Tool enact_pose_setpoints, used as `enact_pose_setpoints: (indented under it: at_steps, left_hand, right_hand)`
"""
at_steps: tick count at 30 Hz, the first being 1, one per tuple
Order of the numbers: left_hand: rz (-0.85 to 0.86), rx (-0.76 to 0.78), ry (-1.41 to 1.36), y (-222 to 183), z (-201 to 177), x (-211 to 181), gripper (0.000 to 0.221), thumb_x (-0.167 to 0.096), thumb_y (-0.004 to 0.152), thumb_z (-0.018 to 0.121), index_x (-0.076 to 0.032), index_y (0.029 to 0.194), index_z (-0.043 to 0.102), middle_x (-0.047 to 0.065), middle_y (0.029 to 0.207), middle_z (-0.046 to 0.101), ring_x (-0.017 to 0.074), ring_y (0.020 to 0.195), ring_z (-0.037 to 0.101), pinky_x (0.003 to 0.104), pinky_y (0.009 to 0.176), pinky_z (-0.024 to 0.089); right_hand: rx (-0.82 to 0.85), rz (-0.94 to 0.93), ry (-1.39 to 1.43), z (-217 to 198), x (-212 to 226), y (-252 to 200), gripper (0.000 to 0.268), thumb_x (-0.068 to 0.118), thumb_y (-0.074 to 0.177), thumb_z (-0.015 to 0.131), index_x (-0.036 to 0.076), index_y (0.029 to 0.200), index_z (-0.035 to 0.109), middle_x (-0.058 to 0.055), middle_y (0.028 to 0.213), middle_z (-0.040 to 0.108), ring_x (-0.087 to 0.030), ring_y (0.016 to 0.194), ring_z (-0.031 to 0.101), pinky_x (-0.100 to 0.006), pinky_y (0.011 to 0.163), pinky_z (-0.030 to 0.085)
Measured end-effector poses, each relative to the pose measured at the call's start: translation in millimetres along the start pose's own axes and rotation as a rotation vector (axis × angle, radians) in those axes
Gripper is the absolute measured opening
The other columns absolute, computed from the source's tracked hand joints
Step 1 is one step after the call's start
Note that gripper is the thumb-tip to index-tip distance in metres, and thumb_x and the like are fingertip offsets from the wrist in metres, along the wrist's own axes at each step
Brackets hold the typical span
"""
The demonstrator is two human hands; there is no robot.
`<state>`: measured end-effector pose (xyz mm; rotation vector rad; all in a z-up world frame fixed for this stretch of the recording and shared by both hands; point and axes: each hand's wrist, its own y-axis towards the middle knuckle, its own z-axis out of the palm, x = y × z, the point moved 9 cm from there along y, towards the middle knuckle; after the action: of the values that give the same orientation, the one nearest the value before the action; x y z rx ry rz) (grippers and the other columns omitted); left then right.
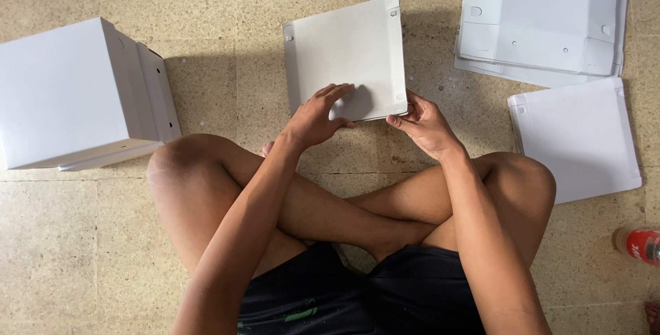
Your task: Assembling white cardboard boxes by folding flaps and interlocking tabs.
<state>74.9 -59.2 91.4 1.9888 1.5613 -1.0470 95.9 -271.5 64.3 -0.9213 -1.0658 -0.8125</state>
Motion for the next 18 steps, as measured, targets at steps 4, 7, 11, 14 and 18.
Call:
enact_pose_setpoints:
  at_steps: [4, 7, 11, 14, 18]
  left_hand:
    - [0.018, -0.016, -0.023, -7, -7, -13, 0.050, -0.036, 0.096, 0.064, -0.014, 0.140, 0.054, 0.010, 0.130, 0.063, 0.0384, 0.126, 0.057, 0.061, 0.096, 0.054]
    - [0.108, -0.121, 0.140, -4, -7, -13, 0.023, -0.024, 0.104, 0.052, -0.013, 0.123, 0.060, 0.010, 0.109, 0.070, 0.0361, 0.102, 0.069, 0.055, 0.082, 0.059]
    - [0.363, -0.444, 0.418, -12, -14, -23, 0.012, -0.015, 0.101, 0.050, -0.014, 0.111, 0.057, 0.007, 0.094, 0.072, 0.0289, 0.077, 0.075, 0.044, 0.061, 0.062]
    - [0.492, -0.645, 0.472, -16, -18, -33, 0.014, -0.007, 0.089, 0.058, -0.013, 0.101, 0.062, 0.010, 0.096, 0.075, 0.0252, 0.082, 0.077, 0.036, 0.061, 0.062]
    - [0.523, -0.802, 0.315, -33, -55, -44, 0.022, 0.004, 0.084, 0.063, -0.010, 0.101, 0.065, 0.010, 0.100, 0.077, 0.0279, 0.093, 0.076, 0.038, 0.072, 0.063]
  right_hand:
    - [-0.033, 0.010, -0.007, -7, -8, 0, 0.059, -0.006, 0.082, 0.076, 0.002, 0.136, 0.056, -0.006, 0.115, 0.072, -0.014, 0.104, 0.070, -0.035, 0.095, 0.059]
    - [-0.069, 0.039, -0.011, -1, -3, -1, 0.048, -0.004, 0.084, 0.075, 0.004, 0.129, 0.061, -0.006, 0.113, 0.072, -0.015, 0.102, 0.070, -0.037, 0.095, 0.060]
    - [-0.238, 0.123, 0.073, -20, -9, 1, 0.028, -0.004, 0.087, 0.063, 0.001, 0.114, 0.068, -0.009, 0.101, 0.071, -0.020, 0.094, 0.072, -0.044, 0.089, 0.063]
    - [-0.443, 0.042, 0.077, -47, -3, -1, 0.015, -0.003, 0.086, 0.060, 0.000, 0.098, 0.067, -0.012, 0.087, 0.067, -0.028, 0.082, 0.074, -0.050, 0.078, 0.067]
    - [-0.623, -0.043, 0.109, -77, 19, -13, 0.010, 0.001, 0.084, 0.064, 0.002, 0.094, 0.066, -0.006, 0.079, 0.059, -0.022, 0.071, 0.070, -0.047, 0.071, 0.070]
